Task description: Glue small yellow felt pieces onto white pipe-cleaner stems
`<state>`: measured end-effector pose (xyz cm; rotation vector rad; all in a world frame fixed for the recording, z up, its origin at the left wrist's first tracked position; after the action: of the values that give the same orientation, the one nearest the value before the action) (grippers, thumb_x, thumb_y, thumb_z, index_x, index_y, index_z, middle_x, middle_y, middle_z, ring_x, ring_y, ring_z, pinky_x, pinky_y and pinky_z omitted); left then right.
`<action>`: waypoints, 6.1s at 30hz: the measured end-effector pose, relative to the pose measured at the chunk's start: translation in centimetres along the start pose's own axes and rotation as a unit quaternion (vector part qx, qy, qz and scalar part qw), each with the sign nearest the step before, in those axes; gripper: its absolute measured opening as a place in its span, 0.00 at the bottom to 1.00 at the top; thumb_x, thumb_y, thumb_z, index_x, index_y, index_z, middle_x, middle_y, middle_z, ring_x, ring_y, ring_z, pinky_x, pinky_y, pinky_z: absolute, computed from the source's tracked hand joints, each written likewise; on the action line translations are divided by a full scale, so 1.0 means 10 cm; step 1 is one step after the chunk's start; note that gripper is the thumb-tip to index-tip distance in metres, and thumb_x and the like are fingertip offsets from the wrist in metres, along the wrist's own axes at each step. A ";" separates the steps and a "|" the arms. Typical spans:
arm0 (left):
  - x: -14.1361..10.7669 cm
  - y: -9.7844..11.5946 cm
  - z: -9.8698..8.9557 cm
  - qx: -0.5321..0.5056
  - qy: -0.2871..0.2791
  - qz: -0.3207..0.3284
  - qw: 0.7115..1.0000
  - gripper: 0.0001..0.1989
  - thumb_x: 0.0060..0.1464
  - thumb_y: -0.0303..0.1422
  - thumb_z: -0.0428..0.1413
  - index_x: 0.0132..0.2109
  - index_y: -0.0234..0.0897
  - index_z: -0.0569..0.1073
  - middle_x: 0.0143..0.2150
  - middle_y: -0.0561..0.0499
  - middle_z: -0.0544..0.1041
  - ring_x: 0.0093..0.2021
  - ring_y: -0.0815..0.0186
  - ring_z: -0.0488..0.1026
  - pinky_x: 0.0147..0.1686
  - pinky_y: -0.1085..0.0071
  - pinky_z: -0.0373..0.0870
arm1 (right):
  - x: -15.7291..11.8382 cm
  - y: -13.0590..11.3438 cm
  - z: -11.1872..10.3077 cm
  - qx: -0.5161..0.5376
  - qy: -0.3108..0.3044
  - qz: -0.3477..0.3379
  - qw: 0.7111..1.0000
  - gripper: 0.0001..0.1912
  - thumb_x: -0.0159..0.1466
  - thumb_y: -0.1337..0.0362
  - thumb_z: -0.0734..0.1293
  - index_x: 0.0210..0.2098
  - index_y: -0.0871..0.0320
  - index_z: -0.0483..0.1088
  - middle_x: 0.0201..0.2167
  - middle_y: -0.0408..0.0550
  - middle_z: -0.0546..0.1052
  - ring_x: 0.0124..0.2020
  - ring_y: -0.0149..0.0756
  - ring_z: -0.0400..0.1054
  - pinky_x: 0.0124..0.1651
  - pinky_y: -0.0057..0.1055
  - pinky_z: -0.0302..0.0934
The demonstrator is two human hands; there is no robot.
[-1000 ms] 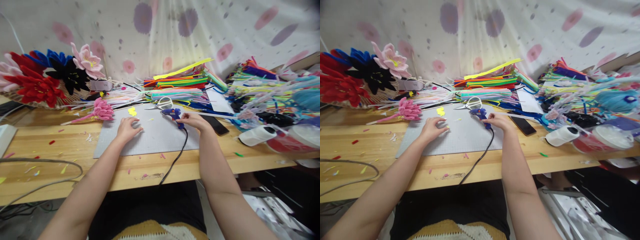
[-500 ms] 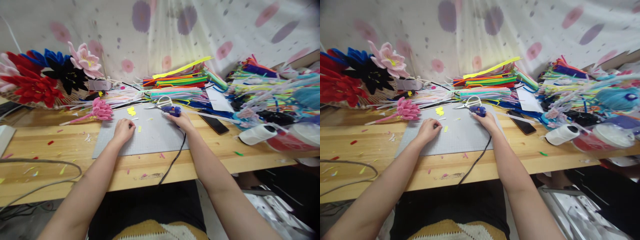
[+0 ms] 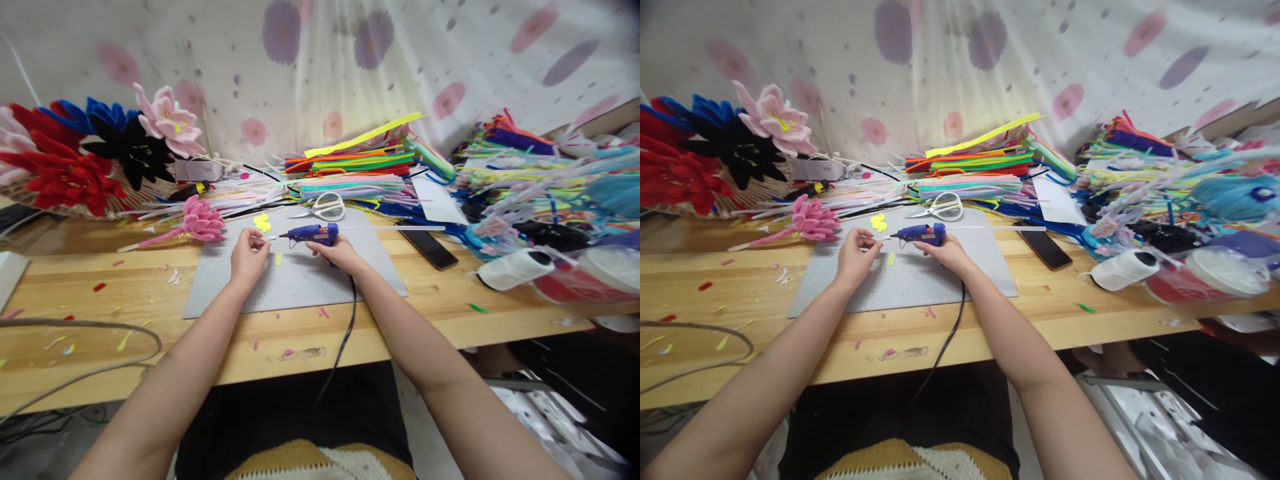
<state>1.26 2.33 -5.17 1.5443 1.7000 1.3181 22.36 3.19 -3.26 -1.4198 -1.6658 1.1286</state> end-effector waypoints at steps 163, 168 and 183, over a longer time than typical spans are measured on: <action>-0.07 0.07 0.01 -0.052 0.092 0.011 0.994 0.17 0.43 0.30 0.56 0.42 0.38 0.61 0.26 0.57 0.74 0.28 0.70 0.71 0.34 0.72 0.65 | 0.20 -0.18 0.62 0.367 0.014 0.133 0.921 0.06 0.56 0.68 0.65 0.27 0.60 0.62 0.21 0.41 0.72 0.19 0.23 0.65 0.23 0.21 0.61; -0.03 0.00 0.04 -0.091 0.108 -0.020 0.990 0.17 0.43 0.32 0.58 0.41 0.38 0.63 0.26 0.56 0.74 0.29 0.69 0.72 0.40 0.69 0.65 | 0.18 -0.20 0.64 0.377 0.011 0.109 0.920 0.07 0.53 0.77 0.64 0.28 0.61 0.63 0.19 0.39 0.72 0.22 0.25 0.69 0.30 0.24 0.66; -0.05 0.00 0.12 -0.178 0.085 -0.081 0.977 0.21 0.41 0.34 0.60 0.44 0.38 0.66 0.30 0.52 0.76 0.30 0.67 0.74 0.33 0.68 0.70 | 0.19 -0.16 0.80 0.395 0.016 0.066 0.916 0.15 0.46 0.71 0.73 0.28 0.61 0.64 0.19 0.39 0.73 0.24 0.27 0.71 0.30 0.23 0.67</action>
<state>2.42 2.25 -5.84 1.0940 1.5427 1.6013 14.17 3.44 -5.12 -1.0051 -0.9009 1.5986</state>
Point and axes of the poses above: each hand's wrist, its own x-axis towards the middle knuckle, its own z-axis out of the palm, y = z × x, the point moved 2 cm from there along x, towards the middle knuckle
